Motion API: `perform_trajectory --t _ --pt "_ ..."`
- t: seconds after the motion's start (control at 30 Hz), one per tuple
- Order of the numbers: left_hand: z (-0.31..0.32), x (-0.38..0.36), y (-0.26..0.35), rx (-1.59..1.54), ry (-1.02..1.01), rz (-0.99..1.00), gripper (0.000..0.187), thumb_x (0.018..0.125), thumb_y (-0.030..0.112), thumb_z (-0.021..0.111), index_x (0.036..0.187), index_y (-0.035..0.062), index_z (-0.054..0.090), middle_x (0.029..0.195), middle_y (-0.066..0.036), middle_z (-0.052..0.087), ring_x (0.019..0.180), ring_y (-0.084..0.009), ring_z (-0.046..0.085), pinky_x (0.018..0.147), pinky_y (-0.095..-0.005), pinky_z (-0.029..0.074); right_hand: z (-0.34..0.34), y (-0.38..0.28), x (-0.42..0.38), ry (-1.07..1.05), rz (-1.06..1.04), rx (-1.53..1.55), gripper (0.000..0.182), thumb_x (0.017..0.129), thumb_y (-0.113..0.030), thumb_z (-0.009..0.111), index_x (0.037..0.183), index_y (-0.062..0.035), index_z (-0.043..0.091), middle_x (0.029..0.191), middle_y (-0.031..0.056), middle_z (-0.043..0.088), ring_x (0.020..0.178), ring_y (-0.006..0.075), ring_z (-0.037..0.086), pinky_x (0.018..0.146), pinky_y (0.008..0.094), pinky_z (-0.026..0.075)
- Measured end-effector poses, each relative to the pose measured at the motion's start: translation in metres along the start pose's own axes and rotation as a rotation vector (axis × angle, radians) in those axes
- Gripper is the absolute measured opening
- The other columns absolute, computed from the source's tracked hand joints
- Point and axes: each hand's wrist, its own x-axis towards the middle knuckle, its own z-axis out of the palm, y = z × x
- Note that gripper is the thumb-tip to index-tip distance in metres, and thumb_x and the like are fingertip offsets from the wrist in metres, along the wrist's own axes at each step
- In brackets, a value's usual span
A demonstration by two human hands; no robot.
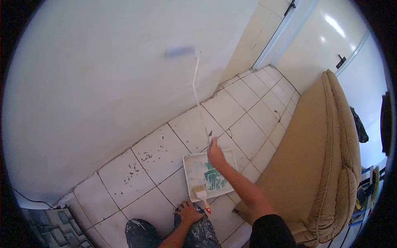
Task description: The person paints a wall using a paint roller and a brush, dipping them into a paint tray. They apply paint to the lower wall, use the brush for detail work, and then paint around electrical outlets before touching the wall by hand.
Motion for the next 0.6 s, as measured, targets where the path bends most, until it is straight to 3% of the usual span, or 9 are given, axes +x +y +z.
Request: perform_trajectory --t 0.03,0.1,0.3,0.4,0.53,0.6 --pt "0.002 0.000 -0.001 0.008 0.012 0.010 0.115 0.061 0.068 0.074 0.143 0.0016 0.030 0.144 -0.022 0.031 0.133 -0.0504 0.028 0.100 -0.0716 0.026 0.018 0.022 -0.023 -0.121 0.070 -0.055 0.060 0.090 -0.010 0.049 0.140 0.0053 0.019 0.087 0.0340 0.061 0.081 0.0498 0.062 0.070 0.0576 0.049" --pt "0.002 -0.001 -0.001 0.025 0.040 0.029 0.114 0.061 0.069 0.072 0.143 0.0018 0.031 0.143 -0.022 0.032 0.132 -0.0504 0.028 0.100 -0.0716 0.026 0.031 0.037 -0.059 -0.218 0.158 -0.125 0.059 0.091 -0.011 0.047 0.140 0.0067 0.019 0.085 0.0336 0.062 0.080 0.0486 0.063 0.071 0.0574 0.049" --pt "0.007 -0.002 -0.003 -0.025 0.048 0.038 0.109 0.064 0.067 0.071 0.143 0.0028 0.032 0.145 -0.022 0.031 0.135 -0.0512 0.025 0.100 -0.0717 0.026 0.001 0.023 -0.060 -0.186 0.206 -0.099 0.054 0.090 -0.010 0.045 0.136 0.0068 0.023 0.083 0.0336 0.061 0.077 0.0501 0.061 0.068 0.0575 0.048" --pt "0.010 -0.001 0.001 0.020 0.043 0.027 0.108 0.065 0.064 0.072 0.143 0.0027 0.032 0.145 -0.022 0.031 0.135 -0.0505 0.025 0.100 -0.0710 0.027 -0.004 0.013 -0.039 -0.038 0.090 -0.087 0.051 0.090 -0.009 0.045 0.134 0.0066 0.025 0.081 0.0334 0.060 0.075 0.0508 0.060 0.068 0.0573 0.048" --pt "-0.003 -0.009 0.002 -0.011 0.048 0.040 0.106 0.065 0.062 0.073 0.142 0.0026 0.031 0.145 -0.021 0.030 0.134 -0.0491 0.027 0.100 -0.0694 0.029 -0.030 -0.082 0.029 0.162 -0.086 0.166 0.048 0.086 -0.001 0.051 0.126 0.0063 0.025 0.079 0.0317 0.060 0.075 0.0514 0.059 0.067 0.0570 0.047" --pt "0.001 -0.005 -0.004 -0.049 0.075 0.082 0.107 0.065 0.063 0.073 0.142 0.0026 0.031 0.146 -0.021 0.030 0.134 -0.0486 0.028 0.100 -0.0685 0.030 -0.037 -0.111 0.055 0.102 -0.064 0.212 0.057 0.090 -0.008 0.049 0.135 0.0079 0.019 0.084 0.0332 0.060 0.078 0.0507 0.060 0.069 0.0562 0.048"
